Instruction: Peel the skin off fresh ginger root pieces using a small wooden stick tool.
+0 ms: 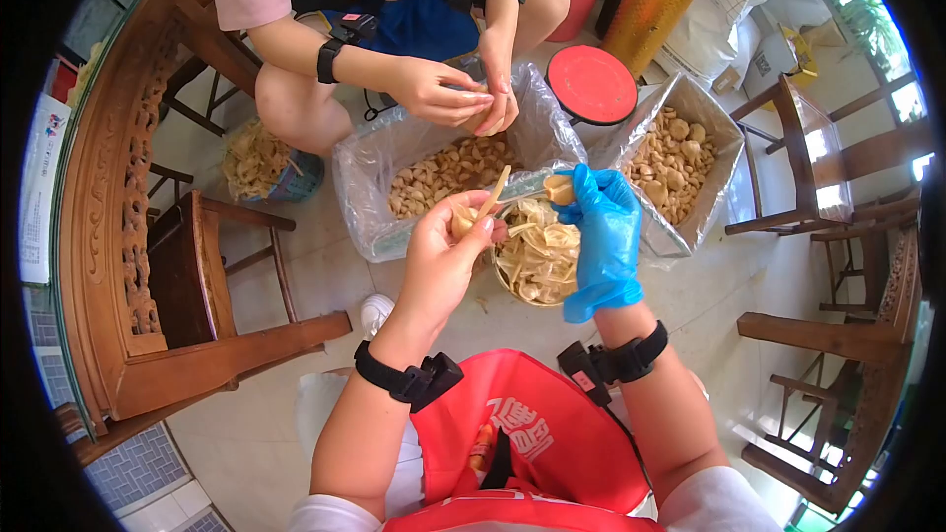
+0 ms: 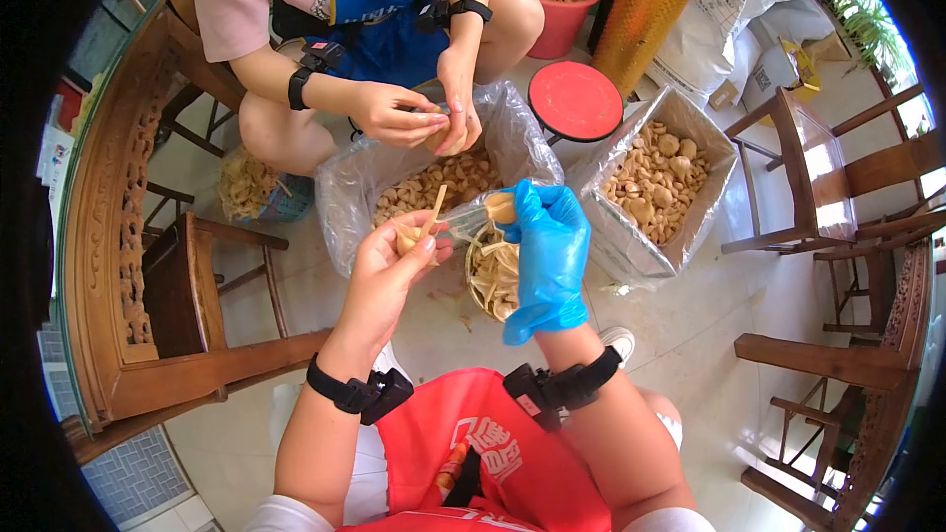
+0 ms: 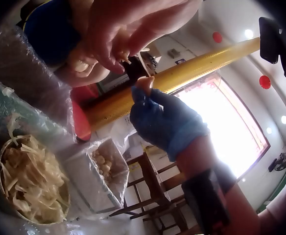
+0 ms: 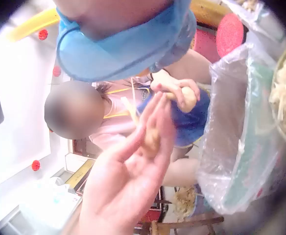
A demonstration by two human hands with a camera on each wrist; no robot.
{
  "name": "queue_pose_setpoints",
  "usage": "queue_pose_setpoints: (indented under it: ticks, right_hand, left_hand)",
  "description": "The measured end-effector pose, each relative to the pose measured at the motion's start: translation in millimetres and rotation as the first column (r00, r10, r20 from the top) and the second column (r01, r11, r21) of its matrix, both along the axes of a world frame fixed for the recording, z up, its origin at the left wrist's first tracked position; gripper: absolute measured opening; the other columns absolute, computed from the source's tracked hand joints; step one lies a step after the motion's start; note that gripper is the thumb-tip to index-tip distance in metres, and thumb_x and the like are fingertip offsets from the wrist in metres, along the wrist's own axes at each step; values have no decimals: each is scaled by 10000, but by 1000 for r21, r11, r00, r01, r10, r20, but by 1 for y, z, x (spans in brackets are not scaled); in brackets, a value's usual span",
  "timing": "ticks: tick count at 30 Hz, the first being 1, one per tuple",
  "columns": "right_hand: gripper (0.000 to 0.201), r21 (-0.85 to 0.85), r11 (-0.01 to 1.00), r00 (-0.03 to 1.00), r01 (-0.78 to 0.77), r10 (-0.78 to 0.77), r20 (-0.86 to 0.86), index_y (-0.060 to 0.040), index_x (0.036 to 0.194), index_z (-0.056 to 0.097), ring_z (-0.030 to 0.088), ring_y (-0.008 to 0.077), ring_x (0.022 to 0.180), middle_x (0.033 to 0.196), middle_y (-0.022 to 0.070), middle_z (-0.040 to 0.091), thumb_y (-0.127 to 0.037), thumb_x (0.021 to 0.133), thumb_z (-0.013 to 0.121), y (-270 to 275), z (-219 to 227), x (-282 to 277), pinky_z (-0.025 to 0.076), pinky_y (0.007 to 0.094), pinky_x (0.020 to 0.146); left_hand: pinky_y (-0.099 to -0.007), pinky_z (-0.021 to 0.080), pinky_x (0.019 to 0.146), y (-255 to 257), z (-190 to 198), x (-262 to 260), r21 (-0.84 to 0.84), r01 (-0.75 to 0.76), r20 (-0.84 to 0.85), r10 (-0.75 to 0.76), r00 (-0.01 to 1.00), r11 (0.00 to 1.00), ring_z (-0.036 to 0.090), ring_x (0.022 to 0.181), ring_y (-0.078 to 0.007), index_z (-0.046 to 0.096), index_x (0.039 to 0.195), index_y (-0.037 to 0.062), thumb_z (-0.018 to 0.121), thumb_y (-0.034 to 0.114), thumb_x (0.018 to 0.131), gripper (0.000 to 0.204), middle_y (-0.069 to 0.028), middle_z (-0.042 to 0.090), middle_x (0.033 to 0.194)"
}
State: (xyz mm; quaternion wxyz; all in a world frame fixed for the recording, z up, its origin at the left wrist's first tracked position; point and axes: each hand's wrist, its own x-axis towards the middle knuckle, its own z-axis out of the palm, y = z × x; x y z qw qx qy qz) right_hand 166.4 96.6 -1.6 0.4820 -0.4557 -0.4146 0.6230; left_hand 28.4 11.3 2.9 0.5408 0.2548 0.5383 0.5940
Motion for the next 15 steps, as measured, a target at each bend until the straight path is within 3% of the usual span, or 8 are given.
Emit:
queue_pose_setpoints:
  ticks: [1, 2, 7, 10, 12, 15]
  right_hand:
    - [160, -50, 999, 997, -4, 8, 77, -10, 855, 580, 579, 115, 646, 774, 64, 637, -165, 893, 591, 6, 0, 5, 478, 246, 595]
    - [164, -70, 993, 975, -98, 110, 194, -6, 821, 593, 567, 111, 614, 734, 58, 631, -161, 872, 610, 11, -3, 9, 472, 248, 572]
    - [144, -115, 979, 961, -168, 189, 204, 5, 799, 607, 563, 111, 606, 697, 53, 618, -129, 849, 623, 7, -6, 5, 468, 252, 560]
    - [147, -81, 981, 960, -175, 188, 208, 6, 806, 608, 565, 111, 611, 695, 52, 617, -133, 852, 623, 2, -6, 0, 471, 254, 565]
    - [149, -93, 969, 957, -229, 241, 158, 6, 826, 611, 561, 106, 633, 716, 46, 616, -140, 854, 627, 1, -5, -2, 473, 254, 581]
    - [138, -102, 956, 951, -275, 286, 116, 6, 844, 609, 557, 102, 653, 743, 44, 618, -130, 855, 629, -5, -4, -7, 471, 253, 599]
  left_hand:
    - [-316, 477, 905, -1, 0, 0, 0, 0, 0, 0, 1000, 1000, 592, 965, -169, 514, 1110, 4, 545, 74, 907, 217, -90, 577, 1093]
    - [-310, 481, 892, -2, 0, 1, 9, -34, 0, 34, 999, 999, 593, 958, -165, 514, 1102, 7, 543, 76, 908, 207, -91, 577, 1089]
    - [-285, 488, 852, -2, -6, -5, -30, -3, -17, 2, 1000, 1000, 591, 907, -146, 514, 1083, 20, 552, 100, 909, 195, -91, 575, 1077]
    - [-254, 488, 786, 0, 0, -1, -63, 0, 55, 4, 998, 998, 584, 848, -124, 533, 1064, 24, 575, 133, 904, 198, -71, 588, 1025]
    - [-234, 473, 711, 1, 4, 0, -122, 40, -69, -49, 996, 992, 576, 789, -103, 568, 1010, 27, 600, 155, 895, 175, -48, 610, 924]
    - [-230, 459, 667, 0, -6, 0, -103, 20, -40, -24, 999, 994, 565, 744, -88, 602, 929, 28, 615, 168, 888, 147, -28, 613, 821]
